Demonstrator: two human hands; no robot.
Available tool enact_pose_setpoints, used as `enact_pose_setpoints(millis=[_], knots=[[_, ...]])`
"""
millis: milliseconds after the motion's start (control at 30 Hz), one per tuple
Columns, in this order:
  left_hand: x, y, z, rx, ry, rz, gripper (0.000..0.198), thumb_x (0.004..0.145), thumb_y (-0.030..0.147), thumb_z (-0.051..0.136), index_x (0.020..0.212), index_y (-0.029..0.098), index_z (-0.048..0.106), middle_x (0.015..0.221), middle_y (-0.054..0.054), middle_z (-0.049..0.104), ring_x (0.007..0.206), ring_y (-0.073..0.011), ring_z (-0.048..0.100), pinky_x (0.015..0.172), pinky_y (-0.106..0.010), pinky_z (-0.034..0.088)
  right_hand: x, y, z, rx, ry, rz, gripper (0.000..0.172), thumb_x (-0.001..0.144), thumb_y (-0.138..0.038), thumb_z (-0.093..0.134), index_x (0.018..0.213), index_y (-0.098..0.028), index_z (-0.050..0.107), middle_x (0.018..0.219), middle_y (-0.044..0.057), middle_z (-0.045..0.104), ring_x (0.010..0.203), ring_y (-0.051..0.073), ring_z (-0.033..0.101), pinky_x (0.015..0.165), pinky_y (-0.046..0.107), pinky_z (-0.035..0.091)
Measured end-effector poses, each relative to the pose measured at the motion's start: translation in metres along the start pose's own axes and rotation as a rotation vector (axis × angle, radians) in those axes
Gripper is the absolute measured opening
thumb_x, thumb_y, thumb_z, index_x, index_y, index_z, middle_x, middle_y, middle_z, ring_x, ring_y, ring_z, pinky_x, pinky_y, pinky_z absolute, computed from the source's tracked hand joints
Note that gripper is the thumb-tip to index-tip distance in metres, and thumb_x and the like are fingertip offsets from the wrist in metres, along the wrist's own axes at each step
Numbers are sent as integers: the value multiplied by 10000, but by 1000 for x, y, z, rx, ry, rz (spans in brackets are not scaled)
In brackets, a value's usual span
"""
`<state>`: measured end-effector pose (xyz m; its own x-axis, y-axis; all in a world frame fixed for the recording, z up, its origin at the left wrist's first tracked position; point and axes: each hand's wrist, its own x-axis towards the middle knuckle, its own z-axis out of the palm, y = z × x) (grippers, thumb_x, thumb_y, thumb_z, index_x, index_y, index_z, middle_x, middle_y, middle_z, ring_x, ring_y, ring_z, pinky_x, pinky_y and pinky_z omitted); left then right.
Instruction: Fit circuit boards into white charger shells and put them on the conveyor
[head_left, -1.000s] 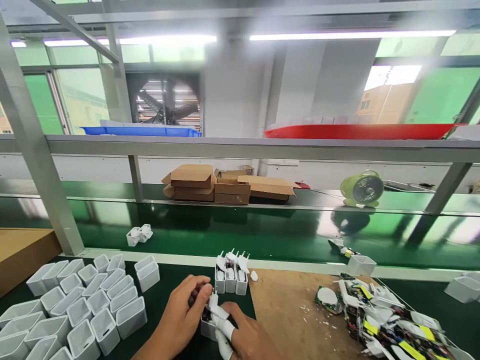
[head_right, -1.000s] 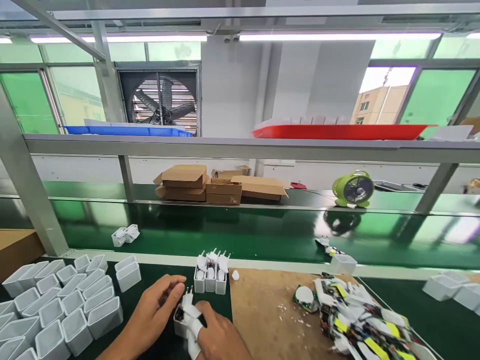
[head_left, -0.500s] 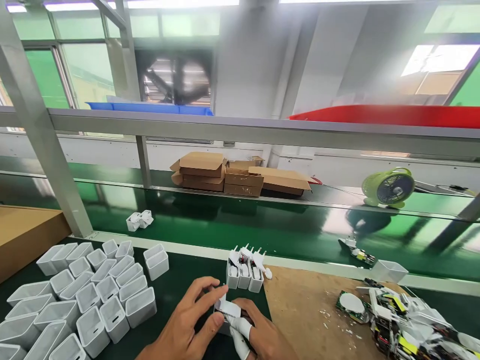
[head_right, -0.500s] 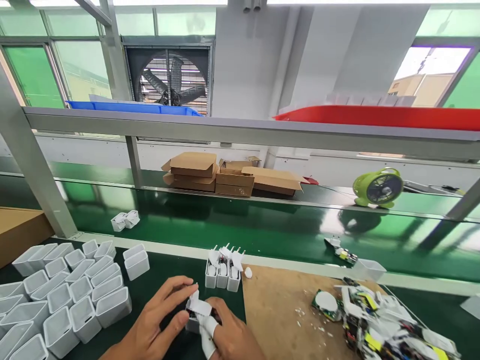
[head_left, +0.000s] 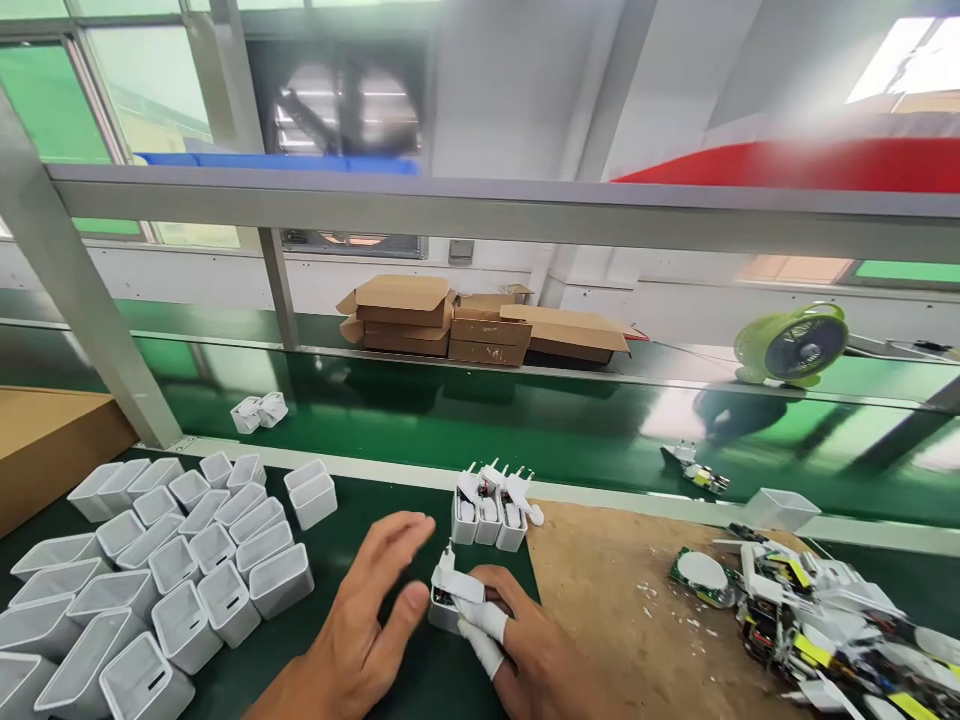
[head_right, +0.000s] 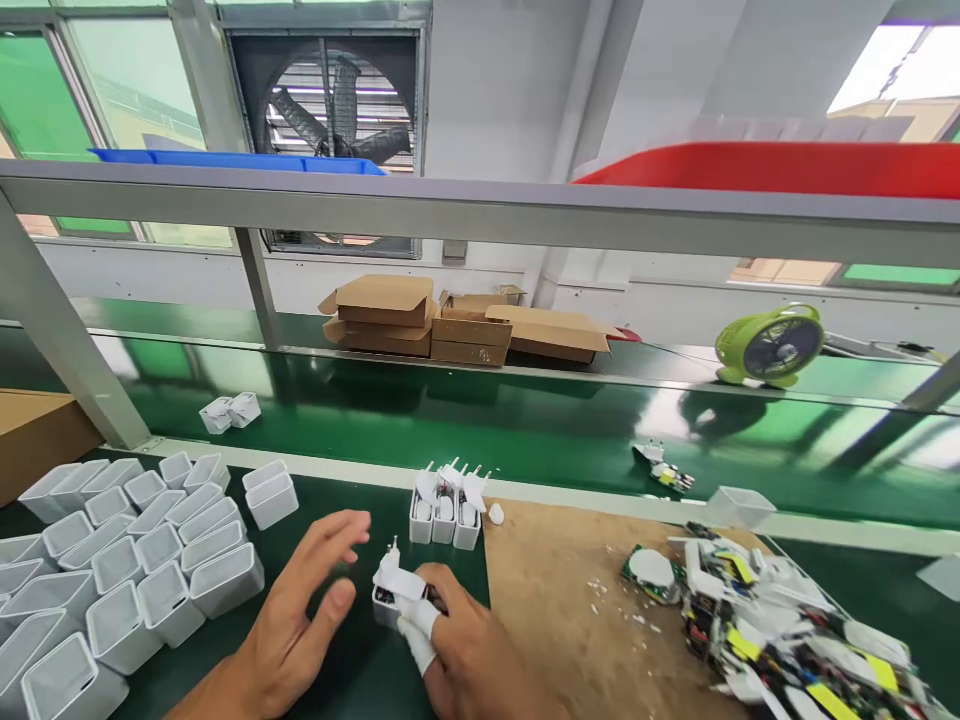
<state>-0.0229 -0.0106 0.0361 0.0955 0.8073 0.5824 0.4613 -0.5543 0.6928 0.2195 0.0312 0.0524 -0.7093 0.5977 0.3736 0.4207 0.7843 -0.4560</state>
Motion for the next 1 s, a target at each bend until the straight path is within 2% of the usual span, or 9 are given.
enact_pose_setpoints(millis=[67,133,233,400,567,633,767,867,1000], knots=[[-1,-1,3,66,-83,148,466,1125,389,448,1588,355,483,1609,-156,454,1371,-335,570,1075,-507,574,-2,5,6,33,-51,21,703,750,62,475,1346,-273,643,1291,89,610,1098,225,698,964,330,613],[-3,-1,6,94,-109,164,457,1114,415,482,1563,339,520,1599,-159,479,1380,-341,576,1079,-499,583,-4,6,11,14,-58,41,730,703,77,462,1331,-251,639,1327,97,593,1123,232,692,998,349,601],[-5,1,9,90,-94,17,412,1091,385,551,1491,293,575,1522,-159,555,1323,-311,631,1102,-450,582,-6,4,15,-76,-44,57,688,780,51,455,1378,-258,597,1374,114,585,1105,261,713,968,399,626],[-2,5,9,-1,-97,-101,326,1059,336,590,1373,254,552,1311,-127,651,979,-217,718,896,-356,645,-4,0,13,-20,-16,67,543,931,-50,489,1421,-277,546,1317,96,622,1069,241,720,976,376,616],[-2,3,10,-83,-159,-305,285,1067,398,563,1311,254,535,1165,-77,694,953,-211,709,907,-385,622,-1,0,10,129,9,22,396,967,-94,487,1286,-267,646,1192,85,654,1060,230,684,945,363,592],[-5,0,12,-80,-181,-332,430,1012,425,668,1376,256,512,1167,-78,703,987,-236,708,945,-423,617,0,2,13,204,26,72,393,956,-122,516,1286,-279,660,1197,80,660,1016,228,683,924,373,585],[-15,-5,25,-47,-112,-157,1032,772,342,932,1607,297,326,1384,-139,614,1207,-348,662,1074,-547,575,1,5,26,775,168,347,298,968,-340,637,1255,-273,684,1155,77,712,985,248,713,910,405,591],[-20,-2,35,-8,-20,12,936,912,245,783,1654,366,225,1442,-144,568,1294,-354,622,1098,-576,559,3,2,33,1273,146,507,453,932,-600,696,1205,-238,701,1025,81,761,873,271,755,889,461,609],[-18,4,38,17,34,110,848,987,297,714,1658,372,202,1379,-132,602,1206,-321,662,1027,-516,607,6,-4,36,1349,97,530,607,892,-716,676,1211,-201,706,964,99,772,830,296,770,878,502,612]])
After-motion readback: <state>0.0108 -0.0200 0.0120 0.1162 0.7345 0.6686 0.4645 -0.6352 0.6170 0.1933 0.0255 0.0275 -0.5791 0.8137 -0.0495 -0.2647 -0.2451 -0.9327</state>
